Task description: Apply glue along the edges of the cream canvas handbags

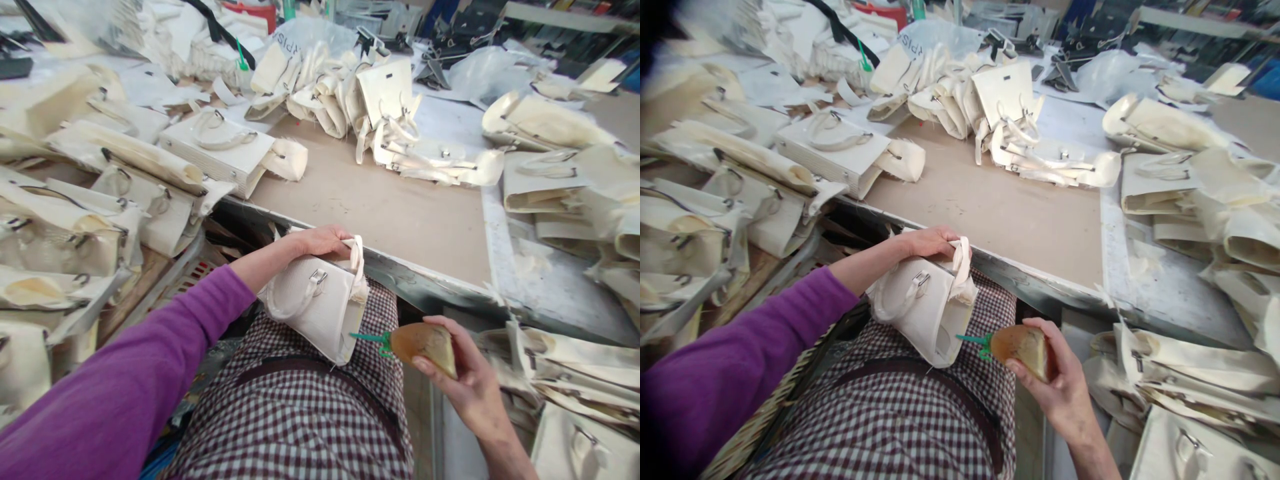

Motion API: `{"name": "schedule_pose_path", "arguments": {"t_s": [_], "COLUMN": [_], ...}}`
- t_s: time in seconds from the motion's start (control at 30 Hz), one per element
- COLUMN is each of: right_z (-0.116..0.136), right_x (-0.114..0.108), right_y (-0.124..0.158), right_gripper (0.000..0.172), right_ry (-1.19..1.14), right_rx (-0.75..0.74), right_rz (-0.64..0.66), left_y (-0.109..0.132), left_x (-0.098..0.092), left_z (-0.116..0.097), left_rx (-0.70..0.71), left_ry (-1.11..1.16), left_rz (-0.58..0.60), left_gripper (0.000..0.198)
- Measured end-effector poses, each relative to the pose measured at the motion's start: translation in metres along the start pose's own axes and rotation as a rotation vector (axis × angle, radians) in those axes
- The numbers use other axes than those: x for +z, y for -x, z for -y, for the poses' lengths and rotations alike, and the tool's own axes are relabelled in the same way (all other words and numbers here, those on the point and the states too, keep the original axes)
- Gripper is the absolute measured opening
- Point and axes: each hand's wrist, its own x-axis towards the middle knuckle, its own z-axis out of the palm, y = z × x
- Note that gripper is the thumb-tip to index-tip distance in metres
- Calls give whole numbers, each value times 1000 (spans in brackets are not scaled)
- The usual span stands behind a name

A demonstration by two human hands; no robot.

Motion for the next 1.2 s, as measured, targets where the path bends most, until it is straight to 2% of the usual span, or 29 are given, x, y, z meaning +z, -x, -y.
{"name": "schedule_pose_path", "arguments": {"t_s": [0.1, 0.2, 0.3, 0.37, 0.47, 0.57, 0.63, 0.73, 0.8, 0.87, 0.97, 1.2], "right_z": [2, 6, 11, 9, -1, -15, -23, -28, -31, -33, -35, -33], "right_x": [0, 1, 3, 4, 3, -1, -5, -8, -8, -4, 8, 40], "right_y": [4, 8, 14, 19, 27, 34, 37, 39, 38, 35, 27, 1], "right_gripper": [46, 48, 55, 59, 58, 52, 54, 61, 64, 66, 69, 69], "right_ry": [-44, -140, -241, -352, -564, -645, -595, -405, -267, -189, -194, -199], "right_rx": [65, 216, 402, 468, 468, 418, 399, 442, 474, 476, 471, 440], "right_rz": [51, 42, -60, -146, -271, -393, -457, -507, -492, -423, -325, -361], "left_y": [0, 1, 5, 13, 34, 61, 77, 90, 93, 95, 99, 106], "left_x": [0, 2, 2, 1, -2, 0, 9, 31, 46, 54, 56, 51], "left_z": [-1, -2, -5, -12, -28, -45, -49, -40, -29, -20, -14, -12], "left_rx": [11, 19, 22, 25, 100, 310, 421, 500, 544, 568, 557, 567], "left_ry": [2, 0, -14, -27, -98, -280, -395, -472, -451, -416, -387, -384], "left_rz": [-10, -32, -62, -78, -111, -212, -291, -386, -454, -516, -559, -570], "left_gripper": [14, 13, 11, 10, 12, 21, 25, 24, 22, 20, 20, 16]}}
